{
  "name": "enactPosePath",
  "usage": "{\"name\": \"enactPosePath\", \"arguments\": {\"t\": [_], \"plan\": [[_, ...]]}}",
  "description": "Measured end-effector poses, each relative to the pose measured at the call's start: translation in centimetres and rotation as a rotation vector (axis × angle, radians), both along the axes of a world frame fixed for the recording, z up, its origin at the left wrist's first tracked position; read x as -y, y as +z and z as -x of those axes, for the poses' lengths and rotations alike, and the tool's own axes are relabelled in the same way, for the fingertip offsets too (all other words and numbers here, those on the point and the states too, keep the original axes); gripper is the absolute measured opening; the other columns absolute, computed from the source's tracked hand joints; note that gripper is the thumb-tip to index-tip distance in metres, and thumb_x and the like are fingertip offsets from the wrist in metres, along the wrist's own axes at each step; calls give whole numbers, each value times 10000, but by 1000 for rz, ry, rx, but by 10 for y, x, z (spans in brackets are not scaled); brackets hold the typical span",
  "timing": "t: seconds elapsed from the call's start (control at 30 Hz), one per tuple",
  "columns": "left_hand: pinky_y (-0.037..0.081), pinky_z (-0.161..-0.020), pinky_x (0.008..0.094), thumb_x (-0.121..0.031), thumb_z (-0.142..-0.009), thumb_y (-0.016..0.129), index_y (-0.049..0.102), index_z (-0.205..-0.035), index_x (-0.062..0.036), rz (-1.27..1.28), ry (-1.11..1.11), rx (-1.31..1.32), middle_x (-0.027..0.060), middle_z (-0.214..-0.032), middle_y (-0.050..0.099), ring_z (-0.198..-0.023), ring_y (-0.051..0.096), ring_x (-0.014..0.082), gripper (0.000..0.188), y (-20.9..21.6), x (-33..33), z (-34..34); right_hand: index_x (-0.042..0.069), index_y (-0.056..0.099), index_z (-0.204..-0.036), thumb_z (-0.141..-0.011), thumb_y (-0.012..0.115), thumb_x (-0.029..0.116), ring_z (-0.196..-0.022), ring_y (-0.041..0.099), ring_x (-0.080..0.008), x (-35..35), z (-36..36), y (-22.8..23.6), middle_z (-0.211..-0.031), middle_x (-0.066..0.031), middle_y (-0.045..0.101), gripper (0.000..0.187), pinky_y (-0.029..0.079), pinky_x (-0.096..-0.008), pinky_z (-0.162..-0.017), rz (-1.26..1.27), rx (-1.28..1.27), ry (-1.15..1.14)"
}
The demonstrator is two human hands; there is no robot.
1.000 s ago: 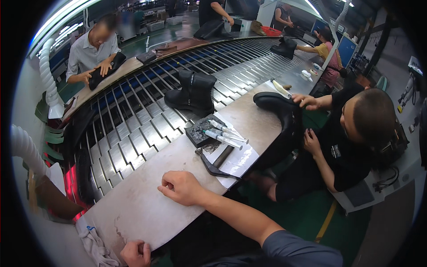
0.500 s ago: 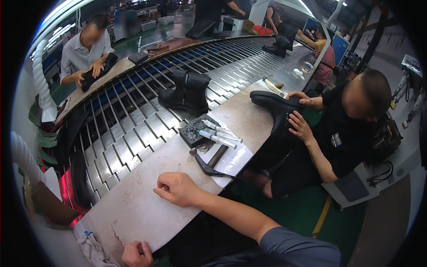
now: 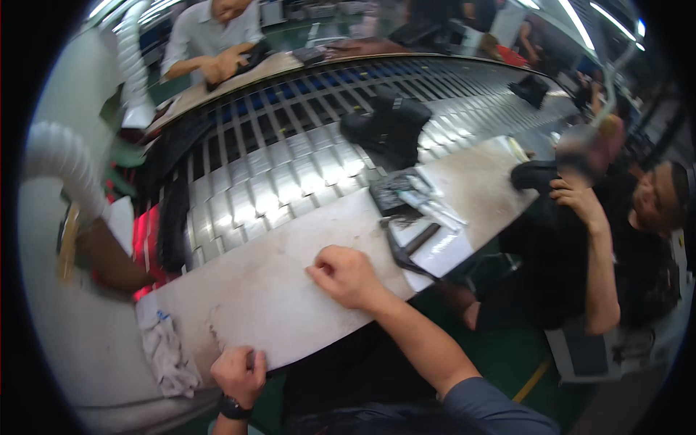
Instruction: The person takes boot uppers and soles from a conveyor line, attaches each sole onto a boot upper by pressing them together firmly by hand, and returns the assembled boots to the conveyor.
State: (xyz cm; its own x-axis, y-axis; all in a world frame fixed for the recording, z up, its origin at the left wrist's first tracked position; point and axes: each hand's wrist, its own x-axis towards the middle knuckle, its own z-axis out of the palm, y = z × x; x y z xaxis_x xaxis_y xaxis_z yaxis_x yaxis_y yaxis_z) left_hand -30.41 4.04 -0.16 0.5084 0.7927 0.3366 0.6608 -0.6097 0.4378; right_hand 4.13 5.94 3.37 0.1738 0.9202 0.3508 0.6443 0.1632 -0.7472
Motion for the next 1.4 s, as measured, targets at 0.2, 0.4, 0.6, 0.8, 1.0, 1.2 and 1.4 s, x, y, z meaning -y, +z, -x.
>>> {"name": "enactPosePath", "arguments": {"t": [0.2, 0.4, 0.6, 0.8, 1.0, 1.2, 1.4], "plan": [[557, -663, 364, -175, -908, 823, 736, -1122, -1, 406, -36, 252, 112, -910, 720, -728, 703, 250, 290, 50, -31, -33, 31, 704, -833, -905, 808, 158, -643, 684, -263, -3, 1, -5, -759, -126, 693, 180, 539, -381, -610, 8, -48, 19], [524, -1026, 450, -277, -933, 805, 620, -1372, 32, 14, 35, 84, 250, -1315, 671, -1214, 655, 381, 568, 52, -166, -75, 33, 704, -829, -905, 810, 161, -650, 688, -262, 2, -11, -8, -757, -122, 692, 183, 538, -379, -609, 31, -48, -22], [411, -1220, 539, -422, -826, 886, 347, -1599, 68, 147, 538, -330, 330, -1527, 528, -1449, 497, 481, 1063, -29, -338, 13, 52, 670, -853, -950, 761, 223, -726, 702, -319, -5, -9, -18, -807, -129, 693, 217, 545, -430, -658, -28, -71, 51], [490, -1128, 478, -195, -912, 798, 477, -1534, 39, 128, 510, -97, 298, -1380, 650, -1302, 639, 420, 738, -47, -381, 56, 57, 650, -836, -952, 760, 247, -715, 693, -315, -7, 0, -14, -792, -121, 691, 248, 540, -425, -655, -102, -62, 27], [507, -1057, 372, -141, -935, 758, 529, -1478, 58, 285, 81, 432, 201, -1314, 682, -1195, 670, 266, 622, 31, -263, -73, 43, 697, -979, -1005, 724, 352, -816, 722, -306, 8, -28, -12, -855, -125, 722, 311, 555, -430, -750, 30, -197, -44], [355, -1251, 475, -56, -788, 834, 406, -1602, 22, -175, -237, 258, 258, -1609, 476, -1485, 481, 401, 923, 86, -101, -122, -3, 608, -1340, -1074, 698, 391, -925, 694, -161, -19, 8, 27, -1060, -88, 743, 484, 555, -308, -836, -349, -743, -38], [257, -1295, 501, -539, -987, 710, 220, -1672, 58, -183, -295, 725, 269, -1710, 333, -1583, 350, 401, 1032, 107, -74, -137, -23, 602, -1397, -1042, 686, 135, -1004, 753, -373, 15, 34, 92, -1108, -225, 735, 398, 585, -423, -890, -348, -286, 161]]}}
